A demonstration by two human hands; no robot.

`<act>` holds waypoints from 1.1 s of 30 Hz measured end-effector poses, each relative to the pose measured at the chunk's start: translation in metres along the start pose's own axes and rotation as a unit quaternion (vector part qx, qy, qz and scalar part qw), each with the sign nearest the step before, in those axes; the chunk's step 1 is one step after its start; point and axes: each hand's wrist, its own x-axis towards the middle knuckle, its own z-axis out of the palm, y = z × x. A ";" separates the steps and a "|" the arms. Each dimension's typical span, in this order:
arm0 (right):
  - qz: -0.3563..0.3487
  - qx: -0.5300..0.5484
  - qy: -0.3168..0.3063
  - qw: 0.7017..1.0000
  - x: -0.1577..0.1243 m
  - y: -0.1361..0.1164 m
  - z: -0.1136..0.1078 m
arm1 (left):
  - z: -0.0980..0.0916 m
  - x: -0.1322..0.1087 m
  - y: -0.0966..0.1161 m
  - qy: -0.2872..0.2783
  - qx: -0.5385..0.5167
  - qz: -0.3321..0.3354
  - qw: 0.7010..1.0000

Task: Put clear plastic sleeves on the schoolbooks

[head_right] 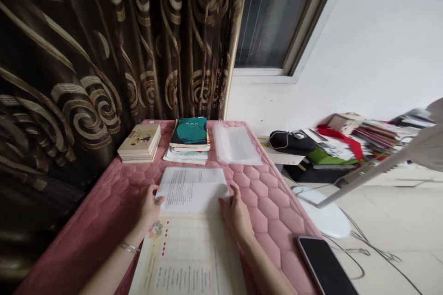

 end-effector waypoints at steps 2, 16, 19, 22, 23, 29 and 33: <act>0.005 -0.029 -0.011 0.999 -0.009 0.004 0.002 | -0.006 -0.008 -0.001 -0.023 0.038 0.005 0.999; -0.141 -0.246 0.073 0.956 -0.011 0.006 0.018 | 0.015 -0.037 0.050 -0.227 0.219 0.190 0.930; -0.251 -0.240 -0.008 0.938 -0.018 -0.006 0.031 | 0.018 -0.038 0.051 -0.218 0.239 0.172 0.930; -0.318 -0.244 -0.155 0.903 -0.021 -0.018 0.047 | 0.020 -0.038 0.051 -0.208 0.254 0.170 0.929; -0.322 -0.249 -0.182 0.895 -0.020 -0.021 0.051 | 0.021 -0.037 0.050 -0.205 0.259 0.169 0.929; -0.278 -0.277 -0.172 0.903 0.006 -0.020 0.052 | 0.027 -0.018 0.041 -0.182 0.260 0.153 0.936; -0.279 -0.280 -0.154 0.906 0.015 -0.025 0.050 | 0.034 -0.003 0.041 -0.182 0.241 0.168 0.939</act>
